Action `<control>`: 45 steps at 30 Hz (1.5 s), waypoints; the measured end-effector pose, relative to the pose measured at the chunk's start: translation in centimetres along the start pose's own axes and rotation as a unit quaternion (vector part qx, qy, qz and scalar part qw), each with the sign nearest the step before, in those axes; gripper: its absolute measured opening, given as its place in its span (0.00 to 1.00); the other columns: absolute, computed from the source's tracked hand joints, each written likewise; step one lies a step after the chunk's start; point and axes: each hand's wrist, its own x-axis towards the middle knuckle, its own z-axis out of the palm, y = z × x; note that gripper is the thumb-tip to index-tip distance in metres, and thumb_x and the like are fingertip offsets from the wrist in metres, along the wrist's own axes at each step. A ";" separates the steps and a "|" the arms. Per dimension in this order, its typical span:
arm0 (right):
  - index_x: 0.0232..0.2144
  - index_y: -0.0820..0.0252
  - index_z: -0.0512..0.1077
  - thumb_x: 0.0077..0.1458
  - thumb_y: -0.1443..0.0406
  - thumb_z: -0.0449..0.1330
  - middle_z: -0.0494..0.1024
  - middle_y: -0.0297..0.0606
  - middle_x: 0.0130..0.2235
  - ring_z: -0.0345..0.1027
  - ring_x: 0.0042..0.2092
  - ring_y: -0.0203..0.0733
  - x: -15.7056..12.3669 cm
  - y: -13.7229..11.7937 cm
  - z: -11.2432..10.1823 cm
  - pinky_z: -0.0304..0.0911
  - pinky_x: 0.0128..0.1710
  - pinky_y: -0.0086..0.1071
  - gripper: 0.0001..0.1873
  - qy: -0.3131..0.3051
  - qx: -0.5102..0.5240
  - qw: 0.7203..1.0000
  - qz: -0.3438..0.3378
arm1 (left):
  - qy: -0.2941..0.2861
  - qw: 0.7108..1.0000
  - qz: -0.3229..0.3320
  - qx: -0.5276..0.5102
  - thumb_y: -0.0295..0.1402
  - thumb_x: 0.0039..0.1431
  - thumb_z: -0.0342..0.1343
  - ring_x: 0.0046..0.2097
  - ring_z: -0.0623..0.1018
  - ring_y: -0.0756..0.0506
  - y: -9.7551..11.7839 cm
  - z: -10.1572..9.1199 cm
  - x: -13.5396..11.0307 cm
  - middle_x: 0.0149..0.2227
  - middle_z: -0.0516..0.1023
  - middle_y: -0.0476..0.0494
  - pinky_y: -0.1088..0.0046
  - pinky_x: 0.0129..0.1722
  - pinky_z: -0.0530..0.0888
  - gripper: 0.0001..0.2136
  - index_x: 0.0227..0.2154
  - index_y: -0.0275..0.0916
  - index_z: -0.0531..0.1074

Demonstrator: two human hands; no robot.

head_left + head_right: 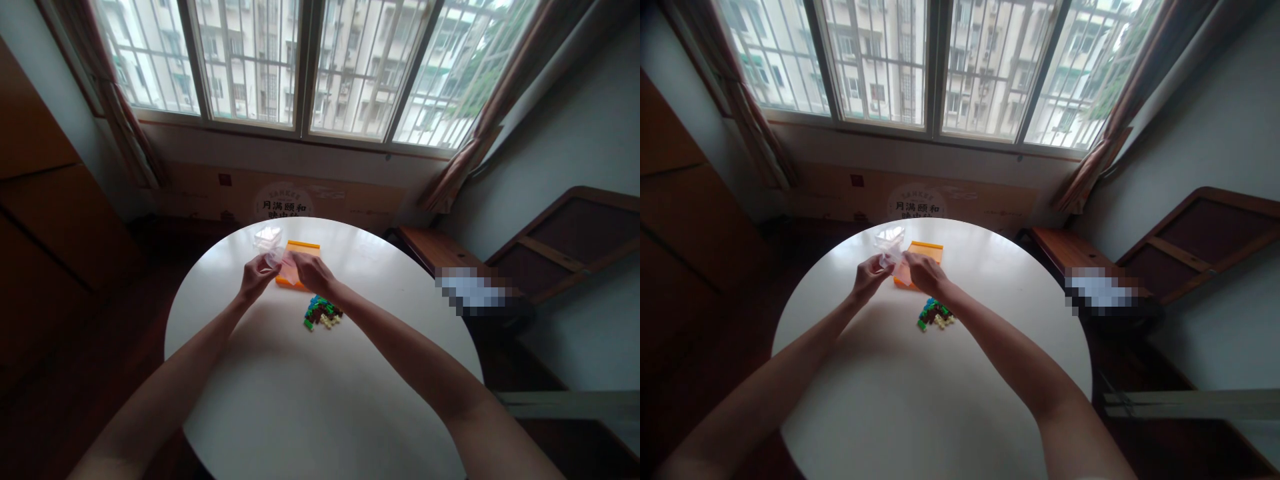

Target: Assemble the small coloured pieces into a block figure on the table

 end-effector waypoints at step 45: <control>0.34 0.61 0.77 0.63 0.63 0.54 0.75 0.40 0.33 0.67 0.34 0.36 -4.4 4.6 -1.3 0.59 0.37 0.29 0.13 -0.013 0.037 0.999 -0.034 | -0.103 0.986 0.076 0.110 0.41 0.51 0.65 0.50 0.77 0.37 -1.0 0.7 -0.7 0.47 0.77 0.36 0.53 0.49 0.75 0.35 0.61 0.41 0.60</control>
